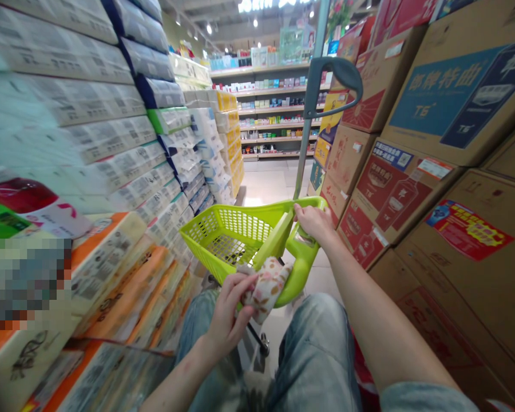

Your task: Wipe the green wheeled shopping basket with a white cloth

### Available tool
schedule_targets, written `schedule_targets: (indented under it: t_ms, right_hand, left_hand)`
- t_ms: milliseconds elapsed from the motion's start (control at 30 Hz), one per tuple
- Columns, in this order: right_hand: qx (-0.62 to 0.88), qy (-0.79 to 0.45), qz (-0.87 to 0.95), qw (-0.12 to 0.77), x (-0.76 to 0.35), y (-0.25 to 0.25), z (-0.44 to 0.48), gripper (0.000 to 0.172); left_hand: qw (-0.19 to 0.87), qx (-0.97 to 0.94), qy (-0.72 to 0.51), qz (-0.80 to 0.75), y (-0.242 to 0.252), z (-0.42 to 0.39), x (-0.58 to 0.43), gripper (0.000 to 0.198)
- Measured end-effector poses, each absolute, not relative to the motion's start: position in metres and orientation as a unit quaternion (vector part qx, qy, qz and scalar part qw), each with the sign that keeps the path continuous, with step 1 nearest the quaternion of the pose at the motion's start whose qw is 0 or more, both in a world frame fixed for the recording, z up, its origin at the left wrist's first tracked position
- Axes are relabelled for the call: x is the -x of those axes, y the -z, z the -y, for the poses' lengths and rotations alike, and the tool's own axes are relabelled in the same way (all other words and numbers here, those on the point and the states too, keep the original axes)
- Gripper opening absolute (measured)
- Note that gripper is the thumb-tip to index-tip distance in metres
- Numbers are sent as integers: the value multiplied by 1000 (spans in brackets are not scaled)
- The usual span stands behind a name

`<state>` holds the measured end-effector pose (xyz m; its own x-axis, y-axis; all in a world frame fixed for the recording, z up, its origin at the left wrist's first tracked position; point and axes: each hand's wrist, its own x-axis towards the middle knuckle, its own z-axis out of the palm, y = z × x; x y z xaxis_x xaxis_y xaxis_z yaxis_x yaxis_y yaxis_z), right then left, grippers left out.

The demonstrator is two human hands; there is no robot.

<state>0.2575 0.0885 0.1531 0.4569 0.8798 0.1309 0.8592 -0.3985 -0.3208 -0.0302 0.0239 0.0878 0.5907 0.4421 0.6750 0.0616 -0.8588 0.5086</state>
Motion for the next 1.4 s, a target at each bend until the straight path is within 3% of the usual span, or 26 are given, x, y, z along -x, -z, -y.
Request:
schedule_targets:
  t_ms: [267, 567, 1033, 1400]
  right_hand:
    - [840, -19, 516, 169, -255, -154, -89, 61]
    - [842, -8, 516, 159, -252, -152, -96, 62]
    - [824, -14, 541, 165, -257, -150, -113, 55]
    - [837, -3, 526, 148, -271, -149, -116, 55]
  left_hand:
    - [98, -887, -433, -129, -72, -51, 13, 44]
    - [102, -829, -521, -176, -36, -106, 37, 37]
    - [57, -880, -361, -303, -7, -211, 92, 33]
    - [26, -908, -298, -294, -24, -198, 79, 24]
